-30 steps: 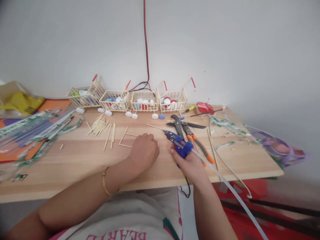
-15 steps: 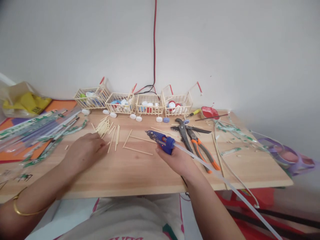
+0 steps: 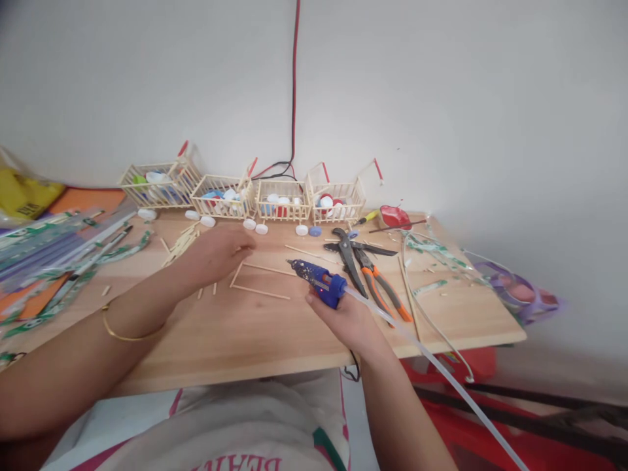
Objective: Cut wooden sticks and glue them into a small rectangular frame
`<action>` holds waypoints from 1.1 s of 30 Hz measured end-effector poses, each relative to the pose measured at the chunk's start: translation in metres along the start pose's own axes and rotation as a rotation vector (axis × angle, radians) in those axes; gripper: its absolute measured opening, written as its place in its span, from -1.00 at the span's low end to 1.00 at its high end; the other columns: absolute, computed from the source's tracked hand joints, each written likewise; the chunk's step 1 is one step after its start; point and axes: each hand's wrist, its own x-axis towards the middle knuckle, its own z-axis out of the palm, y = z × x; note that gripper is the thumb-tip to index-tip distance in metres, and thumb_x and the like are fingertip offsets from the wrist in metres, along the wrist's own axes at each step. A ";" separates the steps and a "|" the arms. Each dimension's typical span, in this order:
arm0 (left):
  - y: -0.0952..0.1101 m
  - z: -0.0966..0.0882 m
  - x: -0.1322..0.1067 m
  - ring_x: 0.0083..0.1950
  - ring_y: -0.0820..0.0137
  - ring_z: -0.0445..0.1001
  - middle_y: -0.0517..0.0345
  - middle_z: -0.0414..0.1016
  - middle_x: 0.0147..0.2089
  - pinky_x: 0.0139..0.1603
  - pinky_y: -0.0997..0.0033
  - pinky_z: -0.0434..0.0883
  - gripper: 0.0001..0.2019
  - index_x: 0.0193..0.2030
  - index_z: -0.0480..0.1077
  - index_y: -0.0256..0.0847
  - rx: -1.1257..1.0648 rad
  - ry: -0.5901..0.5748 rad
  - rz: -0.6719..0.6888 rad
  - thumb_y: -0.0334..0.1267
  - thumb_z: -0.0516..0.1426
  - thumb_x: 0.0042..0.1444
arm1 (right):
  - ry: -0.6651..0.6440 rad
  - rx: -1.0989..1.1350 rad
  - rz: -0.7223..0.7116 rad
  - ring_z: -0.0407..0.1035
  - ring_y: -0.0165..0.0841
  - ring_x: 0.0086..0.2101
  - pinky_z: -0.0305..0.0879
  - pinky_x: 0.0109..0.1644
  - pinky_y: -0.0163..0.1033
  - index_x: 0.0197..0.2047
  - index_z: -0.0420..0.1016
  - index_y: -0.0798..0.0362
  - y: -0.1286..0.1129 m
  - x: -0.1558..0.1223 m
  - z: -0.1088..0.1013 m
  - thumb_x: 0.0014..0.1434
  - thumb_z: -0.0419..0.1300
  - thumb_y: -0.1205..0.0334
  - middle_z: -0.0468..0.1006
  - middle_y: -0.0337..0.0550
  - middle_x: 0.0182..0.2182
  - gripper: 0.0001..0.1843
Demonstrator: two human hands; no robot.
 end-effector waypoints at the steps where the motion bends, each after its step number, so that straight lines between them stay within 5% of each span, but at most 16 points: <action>1: -0.002 0.000 -0.002 -0.18 0.32 0.42 0.07 0.49 -0.28 -0.15 0.34 0.32 -0.80 -0.29 0.48 -0.22 -0.006 0.039 -0.037 -0.34 0.02 0.11 | -0.008 -0.011 0.008 0.39 -0.28 -0.30 0.32 -0.24 -0.22 -0.28 0.43 0.06 -0.001 -0.001 0.000 0.12 0.12 -0.03 0.50 -0.14 -0.35 -0.69; 5: -0.016 0.003 -0.023 -0.20 0.32 0.42 0.06 0.49 -0.24 -0.17 0.34 0.33 -0.78 -0.20 0.46 -0.25 -0.051 0.106 -0.186 -0.32 0.01 0.12 | -0.091 -0.063 0.011 0.41 -0.29 -0.36 0.32 -0.27 -0.21 -0.29 0.46 0.05 -0.009 0.003 0.007 0.12 0.11 -0.02 0.52 -0.15 -0.39 -0.69; 10: -0.021 0.008 -0.052 -0.20 0.32 0.41 0.06 0.47 -0.30 -0.15 0.34 0.32 -0.80 -0.28 0.47 -0.26 -0.047 0.019 -0.127 -0.36 0.01 0.12 | -0.149 -0.051 -0.145 0.43 -0.27 -0.30 0.34 -0.22 -0.20 -0.24 0.47 0.02 -0.012 0.015 0.021 0.12 0.13 -0.02 0.54 -0.14 -0.34 -0.70; 14: 0.013 0.014 -0.065 -0.25 0.26 0.40 0.01 0.44 -0.36 -0.19 0.25 0.33 -0.78 -0.34 0.46 -0.27 0.144 -0.070 -0.094 -0.38 -0.02 0.14 | -0.159 -0.070 -0.142 0.42 -0.27 -0.31 0.35 -0.21 -0.18 -0.25 0.47 0.04 -0.011 0.016 0.019 0.13 0.13 -0.02 0.54 -0.14 -0.34 -0.70; 18: 0.064 0.030 -0.081 -0.22 0.25 0.39 -0.01 0.44 -0.28 -0.19 0.24 0.35 -0.75 -0.12 0.39 -0.31 0.132 -0.203 0.045 -0.43 0.04 0.05 | -0.200 -0.075 -0.122 0.43 -0.28 -0.31 0.38 -0.20 -0.17 -0.26 0.48 0.04 -0.012 0.017 0.013 0.15 0.12 -0.02 0.54 -0.15 -0.36 -0.70; 21: 0.083 0.040 -0.089 -0.10 0.20 0.37 -0.14 0.42 -0.08 -0.11 0.20 0.37 -0.61 0.02 0.31 -0.41 0.112 -0.215 0.186 -0.41 0.06 0.01 | -0.301 -0.027 -0.202 0.43 -0.26 -0.18 0.36 -0.06 -0.14 -0.12 0.49 -0.02 -0.013 0.024 0.011 0.15 0.14 0.00 0.56 -0.16 -0.20 -0.68; 25: 0.083 0.051 -0.082 -0.01 0.17 0.38 -0.41 0.22 0.18 -0.11 0.20 0.39 -0.56 0.15 0.18 -0.56 0.182 -0.172 0.200 -0.45 -0.03 0.10 | -0.421 -0.005 -0.257 0.38 -0.25 -0.04 0.28 0.10 -0.11 0.06 0.42 -0.10 -0.017 0.036 0.006 0.16 0.14 0.01 0.51 -0.20 -0.04 -0.59; 33: 0.075 0.073 -0.050 -0.17 0.17 0.44 -0.21 0.41 -0.17 -0.34 0.22 0.43 -0.72 -0.03 0.33 -0.51 0.175 -0.213 0.201 -0.48 -0.07 0.17 | -0.522 -0.001 -0.220 0.39 -0.21 -0.03 0.28 0.11 -0.11 0.03 0.45 -0.08 -0.028 0.056 0.003 0.14 0.14 -0.04 0.53 -0.22 -0.07 -0.58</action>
